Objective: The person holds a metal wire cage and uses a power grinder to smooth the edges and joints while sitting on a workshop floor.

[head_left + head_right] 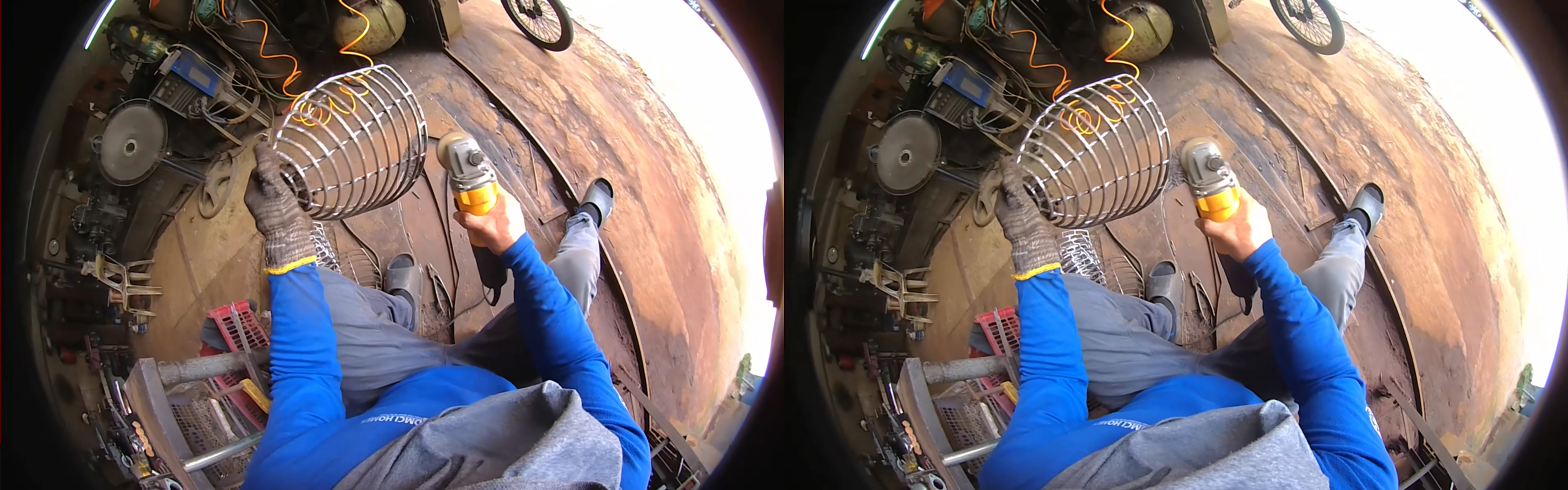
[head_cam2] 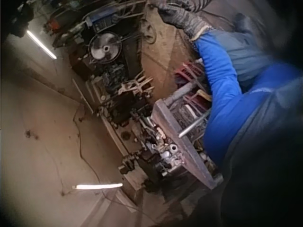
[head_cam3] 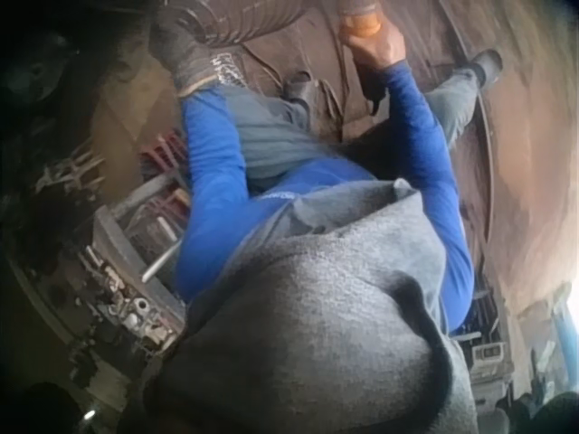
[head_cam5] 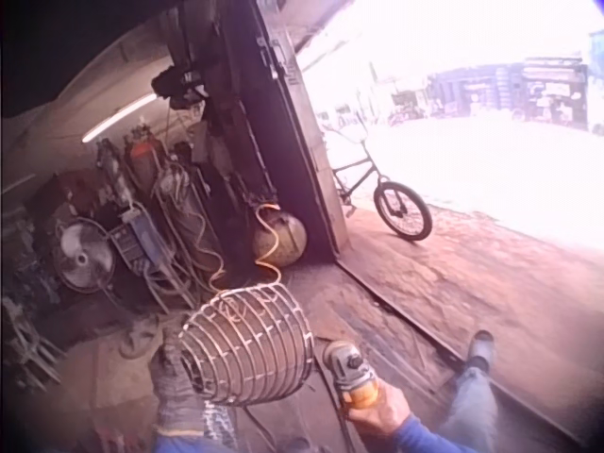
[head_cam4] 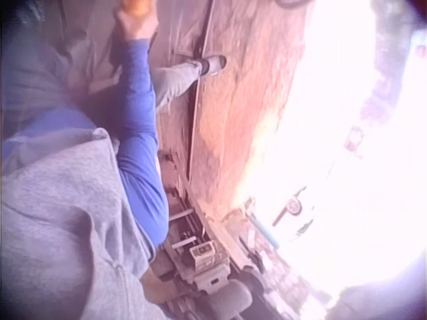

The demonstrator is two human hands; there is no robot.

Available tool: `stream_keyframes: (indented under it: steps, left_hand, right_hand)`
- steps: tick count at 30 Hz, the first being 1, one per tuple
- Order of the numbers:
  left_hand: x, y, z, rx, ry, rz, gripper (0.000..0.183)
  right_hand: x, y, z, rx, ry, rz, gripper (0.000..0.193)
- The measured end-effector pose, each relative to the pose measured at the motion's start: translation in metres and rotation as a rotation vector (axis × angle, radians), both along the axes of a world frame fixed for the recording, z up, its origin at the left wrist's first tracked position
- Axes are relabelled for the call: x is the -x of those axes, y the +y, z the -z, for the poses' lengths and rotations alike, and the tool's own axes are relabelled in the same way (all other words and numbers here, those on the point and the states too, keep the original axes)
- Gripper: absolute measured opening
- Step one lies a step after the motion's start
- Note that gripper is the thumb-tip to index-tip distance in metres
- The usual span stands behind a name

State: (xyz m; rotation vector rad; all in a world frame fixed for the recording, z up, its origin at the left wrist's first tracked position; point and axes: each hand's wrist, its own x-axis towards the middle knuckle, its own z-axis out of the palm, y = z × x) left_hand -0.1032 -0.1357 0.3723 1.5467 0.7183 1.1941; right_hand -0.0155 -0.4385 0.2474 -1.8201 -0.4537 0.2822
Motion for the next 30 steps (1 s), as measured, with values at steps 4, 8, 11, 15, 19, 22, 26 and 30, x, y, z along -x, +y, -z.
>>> stream_keyframes:
  steps: [4,8,11,15,19,22,26,30]
  left_hand:
    - [0.017,0.006,-0.020,0.333,-0.065,0.002,0.054]
    - [0.020,0.002,-0.033,0.491,-0.267,0.128,0.068]
    - [0.021,0.001,-0.039,0.570,-0.226,0.173,0.078]
    - [0.022,0.005,-0.039,0.609,-0.243,0.189,0.078]
    - [0.020,0.011,-0.034,0.614,-0.247,0.172,0.075]
    - [0.017,0.009,-0.031,0.599,-0.258,0.165,0.071]
    - [0.013,0.003,-0.030,0.549,-0.196,0.073,0.069]
    - [0.012,-0.002,-0.021,0.342,-0.124,0.000,0.065]
  right_hand:
    - [-0.005,-0.007,0.001,-0.078,0.006,0.018,0.053]
    - [-0.007,-0.008,0.004,-0.262,0.069,0.020,0.052]
    - [-0.006,-0.008,0.003,-0.309,0.093,0.039,0.051]
    - [-0.004,-0.009,-0.001,-0.215,0.095,0.019,0.050]
    - [-0.001,-0.006,-0.003,-0.159,0.046,0.022,0.052]
    - [0.002,-0.005,-0.005,-0.097,0.033,0.004,0.054]
    - [0.007,-0.003,-0.007,-0.102,0.010,-0.001,0.057]
    - [0.009,-0.002,-0.007,-0.043,-0.071,0.014,0.065]
